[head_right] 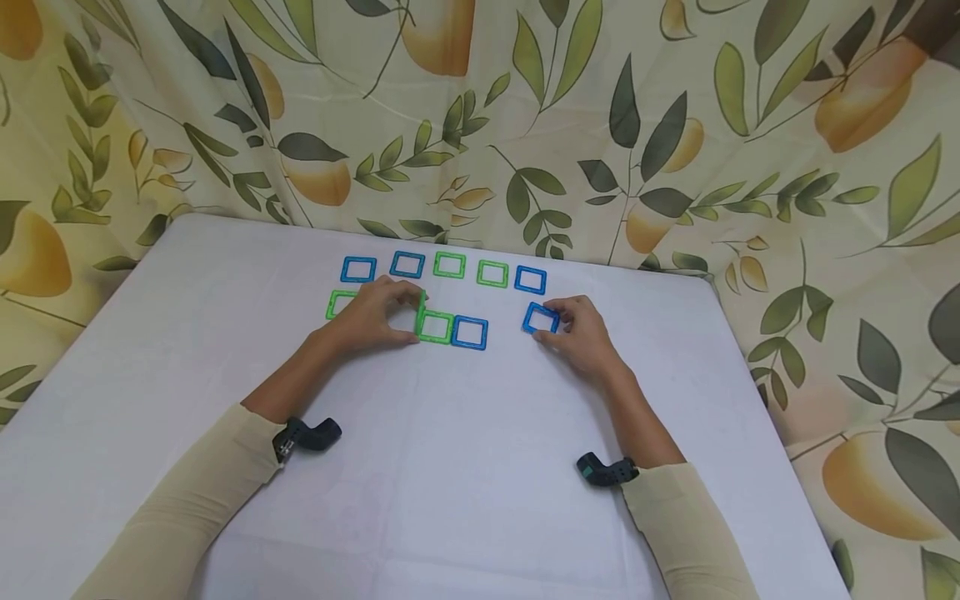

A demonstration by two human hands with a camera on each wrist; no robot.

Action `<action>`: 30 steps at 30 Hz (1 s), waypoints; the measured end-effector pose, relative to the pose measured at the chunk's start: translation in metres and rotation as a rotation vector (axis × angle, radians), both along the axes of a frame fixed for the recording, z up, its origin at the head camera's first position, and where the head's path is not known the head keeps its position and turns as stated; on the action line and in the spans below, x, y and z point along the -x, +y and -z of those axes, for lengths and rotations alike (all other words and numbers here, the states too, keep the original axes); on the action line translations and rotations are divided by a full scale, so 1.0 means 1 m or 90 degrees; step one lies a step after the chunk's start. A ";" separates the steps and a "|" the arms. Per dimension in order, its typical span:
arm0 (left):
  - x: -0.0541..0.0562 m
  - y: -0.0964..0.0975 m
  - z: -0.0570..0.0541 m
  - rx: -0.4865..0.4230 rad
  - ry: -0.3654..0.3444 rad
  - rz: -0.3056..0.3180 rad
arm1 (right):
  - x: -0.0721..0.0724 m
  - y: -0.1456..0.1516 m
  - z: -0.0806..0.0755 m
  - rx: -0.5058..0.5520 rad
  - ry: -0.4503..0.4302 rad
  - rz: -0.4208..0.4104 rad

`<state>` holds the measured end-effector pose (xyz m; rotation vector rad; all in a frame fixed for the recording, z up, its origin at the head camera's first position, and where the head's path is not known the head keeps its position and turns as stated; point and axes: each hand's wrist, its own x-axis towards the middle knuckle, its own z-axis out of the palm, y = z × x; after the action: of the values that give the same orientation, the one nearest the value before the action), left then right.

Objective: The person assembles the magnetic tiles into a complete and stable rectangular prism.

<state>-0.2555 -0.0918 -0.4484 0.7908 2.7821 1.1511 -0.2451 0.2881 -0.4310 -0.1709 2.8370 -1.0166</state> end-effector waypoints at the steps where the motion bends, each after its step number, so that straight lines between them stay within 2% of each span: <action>1: 0.000 0.000 0.000 0.001 -0.001 -0.001 | 0.000 0.000 0.000 0.001 0.000 -0.001; 15: 0.000 0.000 0.000 0.006 0.002 0.002 | -0.001 -0.001 0.002 0.010 0.011 -0.005; 30: 0.001 0.000 0.000 0.008 0.007 0.006 | -0.004 -0.004 -0.001 0.009 0.050 -0.027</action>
<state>-0.2561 -0.0922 -0.4479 0.8112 2.7881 1.1302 -0.2409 0.2840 -0.4302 -0.2767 2.8830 -1.0436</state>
